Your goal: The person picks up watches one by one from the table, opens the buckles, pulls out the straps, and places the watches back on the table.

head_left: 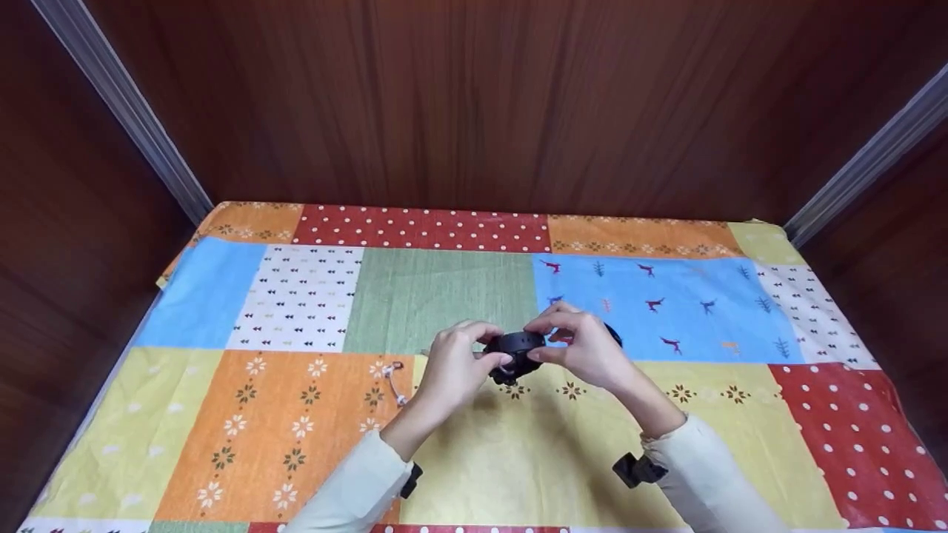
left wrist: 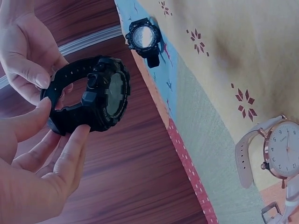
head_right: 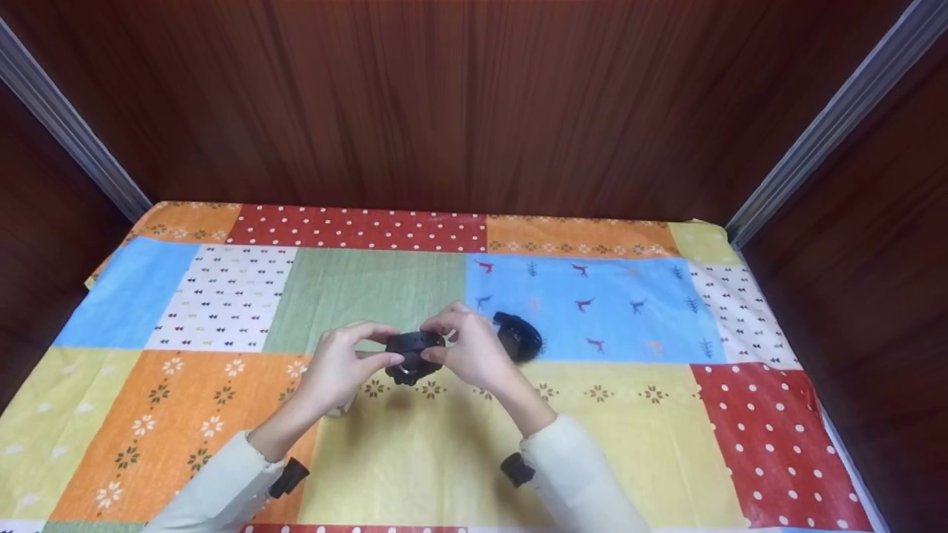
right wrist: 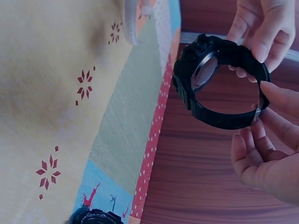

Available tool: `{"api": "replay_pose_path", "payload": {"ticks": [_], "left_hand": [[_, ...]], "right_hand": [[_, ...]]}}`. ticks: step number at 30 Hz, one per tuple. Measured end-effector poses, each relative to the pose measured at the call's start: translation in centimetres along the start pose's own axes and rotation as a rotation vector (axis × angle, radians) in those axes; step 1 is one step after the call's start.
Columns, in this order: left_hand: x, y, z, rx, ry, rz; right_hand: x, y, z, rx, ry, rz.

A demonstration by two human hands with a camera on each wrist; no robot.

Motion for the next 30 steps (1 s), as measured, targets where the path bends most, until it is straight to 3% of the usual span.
{"api": "replay_pose_path", "payload": {"ticks": [11,22,30], "left_hand": [[-0.12,-0.01,-0.03,0.008,0.005,0.036],[-0.46,0.15,-0.09,0.003,0.001,0.037],[-0.77,0.22,-0.09,0.005,0.0,0.02]], "right_hand": [[0.3,0.24,-0.02,0.004,0.006,0.024],[0.56,0.52,0.02,0.027,-0.044,-0.053],[0.72,0.37,0.07,0.011,-0.032,-0.03]]}}
Point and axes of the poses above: each hand's wrist, its own z-axis towards the middle knuckle, its own y-axis out of the palm, x = y × z, the point moved 4 cm from there along z, towards the middle knuckle, and after that the axes turned 4 degrees about y, right-handed, at the moved point
